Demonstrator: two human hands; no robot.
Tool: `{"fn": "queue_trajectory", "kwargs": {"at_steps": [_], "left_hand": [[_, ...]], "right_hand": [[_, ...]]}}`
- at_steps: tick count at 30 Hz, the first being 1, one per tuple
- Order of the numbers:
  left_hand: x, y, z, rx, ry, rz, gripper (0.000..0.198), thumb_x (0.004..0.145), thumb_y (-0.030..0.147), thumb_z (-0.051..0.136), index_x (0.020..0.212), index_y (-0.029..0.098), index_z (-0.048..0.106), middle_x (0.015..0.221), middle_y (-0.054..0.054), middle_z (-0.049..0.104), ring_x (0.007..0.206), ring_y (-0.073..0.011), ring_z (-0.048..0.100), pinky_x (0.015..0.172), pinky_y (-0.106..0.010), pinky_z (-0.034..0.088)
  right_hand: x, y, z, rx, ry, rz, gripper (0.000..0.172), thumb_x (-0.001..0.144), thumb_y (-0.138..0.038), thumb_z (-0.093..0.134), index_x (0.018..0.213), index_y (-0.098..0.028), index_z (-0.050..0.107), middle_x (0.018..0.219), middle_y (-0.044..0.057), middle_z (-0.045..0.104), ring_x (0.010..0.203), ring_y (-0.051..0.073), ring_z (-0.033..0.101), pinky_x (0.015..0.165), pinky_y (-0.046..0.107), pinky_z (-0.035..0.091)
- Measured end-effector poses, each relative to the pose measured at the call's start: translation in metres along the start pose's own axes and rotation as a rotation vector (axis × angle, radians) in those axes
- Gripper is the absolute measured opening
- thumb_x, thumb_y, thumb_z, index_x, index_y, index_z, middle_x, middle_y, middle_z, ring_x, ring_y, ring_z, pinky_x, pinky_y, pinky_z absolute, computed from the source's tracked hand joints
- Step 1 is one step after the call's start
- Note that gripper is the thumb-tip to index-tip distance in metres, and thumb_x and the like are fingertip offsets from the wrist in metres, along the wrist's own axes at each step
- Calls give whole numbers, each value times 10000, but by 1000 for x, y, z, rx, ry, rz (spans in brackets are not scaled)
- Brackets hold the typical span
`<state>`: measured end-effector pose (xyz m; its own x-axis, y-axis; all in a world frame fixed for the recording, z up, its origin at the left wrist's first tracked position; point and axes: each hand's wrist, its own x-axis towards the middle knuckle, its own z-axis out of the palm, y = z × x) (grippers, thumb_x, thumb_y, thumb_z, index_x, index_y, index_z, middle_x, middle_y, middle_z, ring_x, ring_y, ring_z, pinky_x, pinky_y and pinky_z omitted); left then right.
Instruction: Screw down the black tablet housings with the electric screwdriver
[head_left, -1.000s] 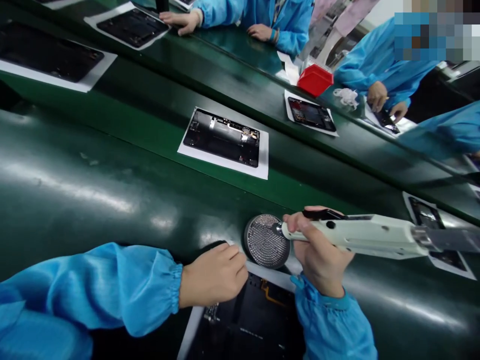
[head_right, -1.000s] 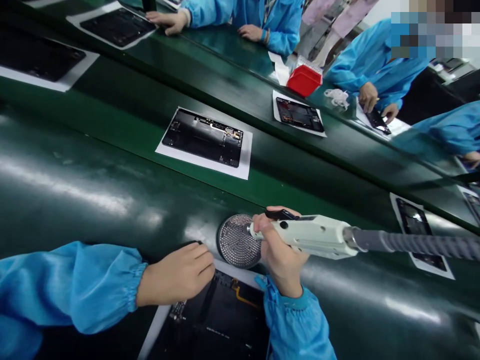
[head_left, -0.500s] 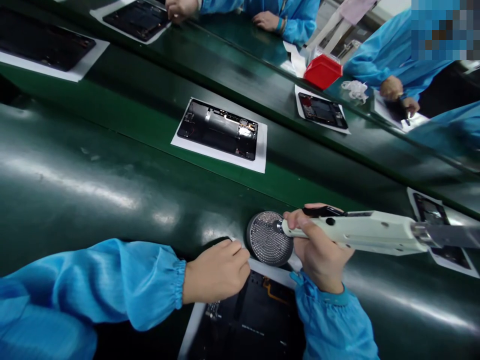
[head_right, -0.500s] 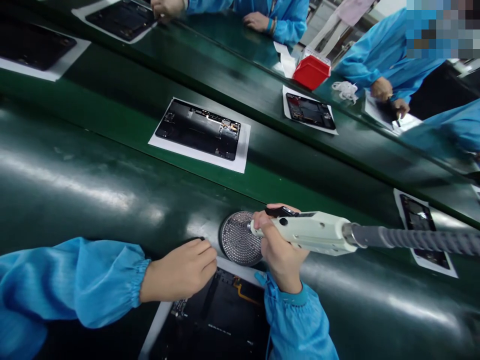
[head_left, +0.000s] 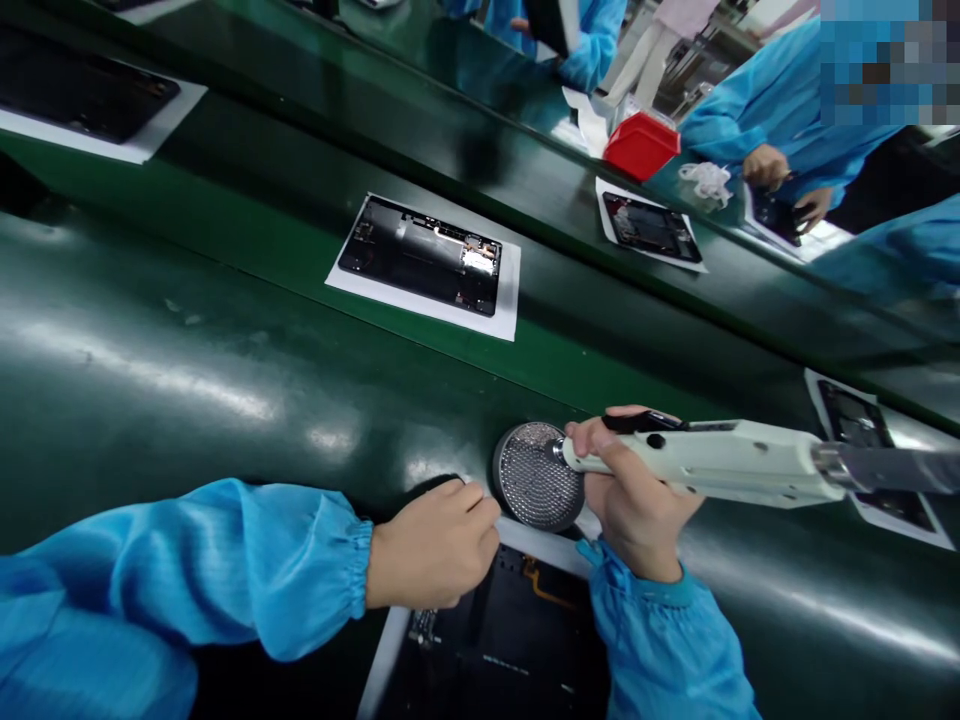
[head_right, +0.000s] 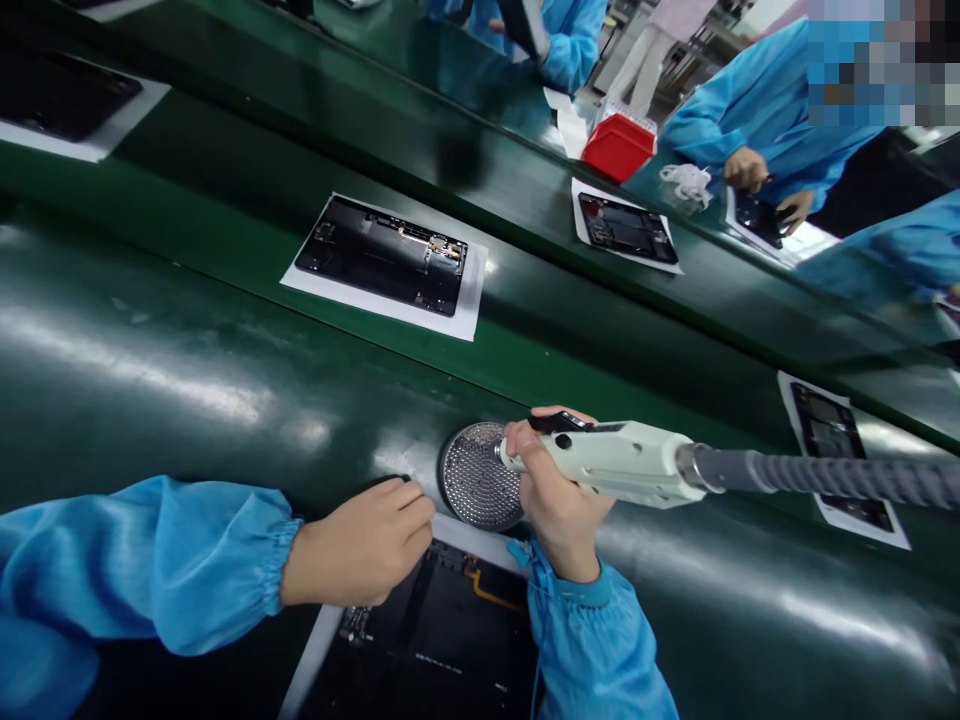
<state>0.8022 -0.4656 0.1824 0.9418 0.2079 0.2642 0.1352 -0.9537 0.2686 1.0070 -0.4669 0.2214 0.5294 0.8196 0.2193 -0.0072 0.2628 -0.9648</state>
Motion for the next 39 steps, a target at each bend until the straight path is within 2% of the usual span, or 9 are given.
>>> {"fn": "queue_trajectory", "kwargs": {"at_steps": [9,15,22,26,32,36,39], "left_hand": [[0,0,0,-9,3,8,143,744,215,684,791,109,601,810,-78,501,752,-226,475,598,-349,389],[0,0,-1,-18,-41,7,129,783,217,671,806,112,600,812,-83,506,765,-229,477,608,-350,387],[0,0,0,-18,-15,0,144,763,224,689,796,115,601,815,-77,504,762,-223,480,608,-350,397],[0,1,2,-13,-9,-1,170,743,240,705,796,113,606,819,-76,507,768,-224,484,611,-349,408],[1,0,-2,-1,-48,7,117,763,199,675,781,120,590,805,-80,512,758,-228,496,603,-349,407],[15,1,-1,-23,-42,26,37,844,125,610,814,122,588,822,-92,552,789,-241,532,630,-357,427],[28,6,6,-53,-2,93,78,920,97,557,864,113,608,839,-95,593,794,-237,555,646,-358,438]], "right_hand": [[0,0,-2,30,-23,14,188,740,-128,759,895,-173,663,594,-20,584,560,131,576,661,345,511],[0,-2,-2,23,-24,27,173,742,-136,748,883,-171,655,585,-19,572,558,137,565,649,340,498],[-2,-2,-1,2,10,49,199,721,-156,770,874,-170,644,618,-23,578,563,138,566,683,367,504],[-1,-1,0,8,6,49,202,709,-164,767,870,-174,645,605,-22,580,553,138,561,650,345,495],[-8,-31,-5,-34,-2,-35,242,755,-160,715,990,-194,666,616,-20,593,605,150,576,732,391,537],[-32,-54,-17,-96,-20,-72,255,735,-109,707,976,-192,706,739,23,636,729,192,628,748,421,564],[-56,-61,-26,-137,-47,-88,287,750,-68,687,1000,-203,721,818,36,642,766,196,631,747,428,574]]}}
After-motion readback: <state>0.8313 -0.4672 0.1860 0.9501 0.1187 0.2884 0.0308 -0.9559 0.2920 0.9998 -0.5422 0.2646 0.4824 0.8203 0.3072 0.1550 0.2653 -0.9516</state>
